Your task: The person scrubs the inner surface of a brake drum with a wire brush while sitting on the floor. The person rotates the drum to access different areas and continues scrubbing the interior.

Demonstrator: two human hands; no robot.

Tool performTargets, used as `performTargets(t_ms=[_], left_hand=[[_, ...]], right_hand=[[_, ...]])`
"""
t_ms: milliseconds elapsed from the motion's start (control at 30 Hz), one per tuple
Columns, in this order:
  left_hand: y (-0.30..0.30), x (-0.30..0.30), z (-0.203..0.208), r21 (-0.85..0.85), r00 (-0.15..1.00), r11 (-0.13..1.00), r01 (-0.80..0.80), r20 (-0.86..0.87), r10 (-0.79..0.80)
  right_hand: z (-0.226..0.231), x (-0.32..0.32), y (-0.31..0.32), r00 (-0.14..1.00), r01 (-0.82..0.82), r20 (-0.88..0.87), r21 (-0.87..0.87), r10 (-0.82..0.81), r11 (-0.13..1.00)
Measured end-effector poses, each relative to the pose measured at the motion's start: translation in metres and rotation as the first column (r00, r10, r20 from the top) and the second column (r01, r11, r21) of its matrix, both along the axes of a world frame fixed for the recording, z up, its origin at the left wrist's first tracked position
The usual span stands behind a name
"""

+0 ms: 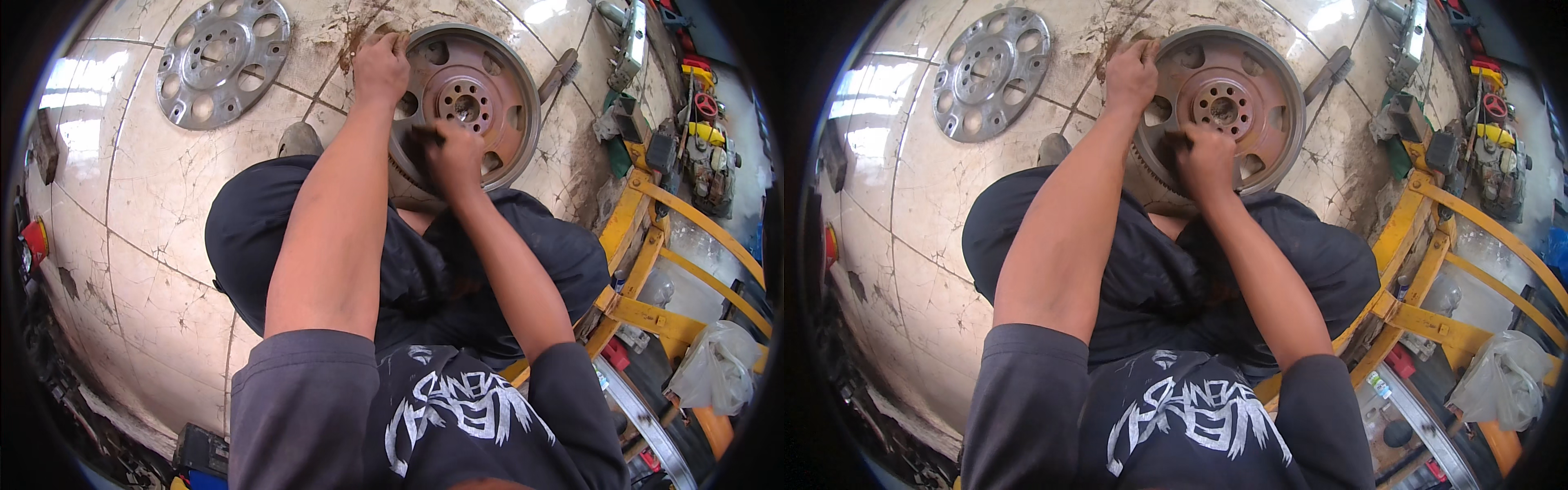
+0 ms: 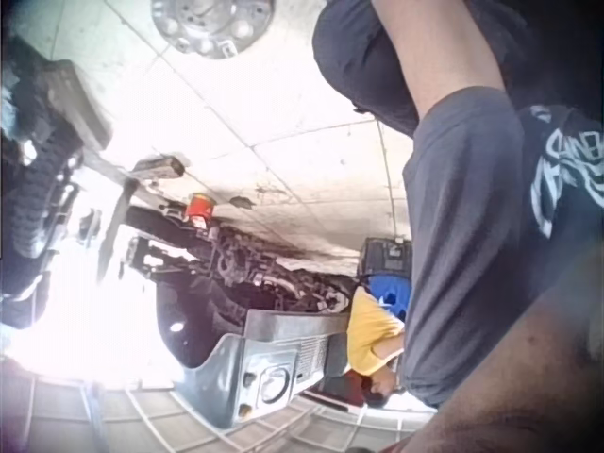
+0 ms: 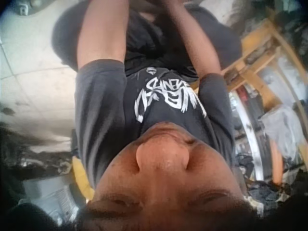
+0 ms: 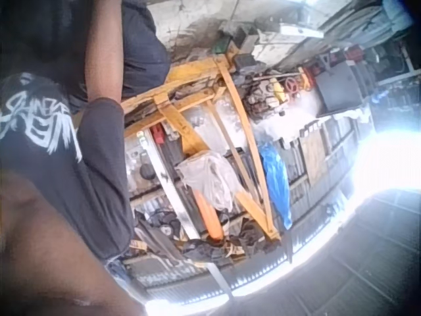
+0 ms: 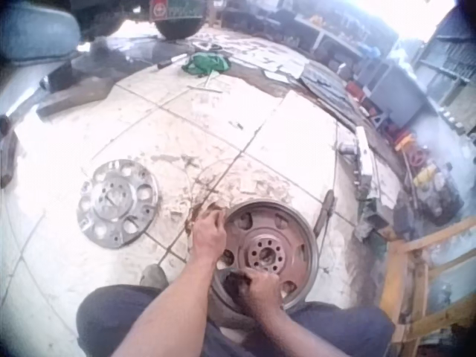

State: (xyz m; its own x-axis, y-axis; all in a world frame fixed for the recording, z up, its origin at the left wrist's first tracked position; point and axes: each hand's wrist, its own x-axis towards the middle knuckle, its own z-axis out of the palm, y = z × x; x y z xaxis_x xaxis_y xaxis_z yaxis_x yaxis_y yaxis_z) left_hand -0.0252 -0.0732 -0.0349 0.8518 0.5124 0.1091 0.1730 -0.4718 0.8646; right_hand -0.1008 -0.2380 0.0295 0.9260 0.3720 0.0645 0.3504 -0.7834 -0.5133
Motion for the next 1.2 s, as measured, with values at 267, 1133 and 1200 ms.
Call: performTargets(t_ms=[267, 1133, 1200], left_hand=[[0.000, -0.001, 0.000, -0.009, 0.999, 1.000, -0.030, 0.030, 0.030], [0.000, 0.003, 0.005, -0.028, 1.000, 0.999, -0.026, -0.005, 0.025], [0.001, 0.002, 0.003, -0.023, 0.999, 0.999, -0.035, -0.009, 0.035]], right_hand=[[-0.003, -0.025, -0.006, 0.997, 0.015, -0.074, 0.062, -0.010, 0.998], [-0.008, 0.004, 0.013, 0.997, -0.027, -0.070, -0.015, 0.026, 1.000], [-0.002, -0.012, 0.006, 0.990, 0.000, -0.143, -0.025, -0.003, 1.000]])
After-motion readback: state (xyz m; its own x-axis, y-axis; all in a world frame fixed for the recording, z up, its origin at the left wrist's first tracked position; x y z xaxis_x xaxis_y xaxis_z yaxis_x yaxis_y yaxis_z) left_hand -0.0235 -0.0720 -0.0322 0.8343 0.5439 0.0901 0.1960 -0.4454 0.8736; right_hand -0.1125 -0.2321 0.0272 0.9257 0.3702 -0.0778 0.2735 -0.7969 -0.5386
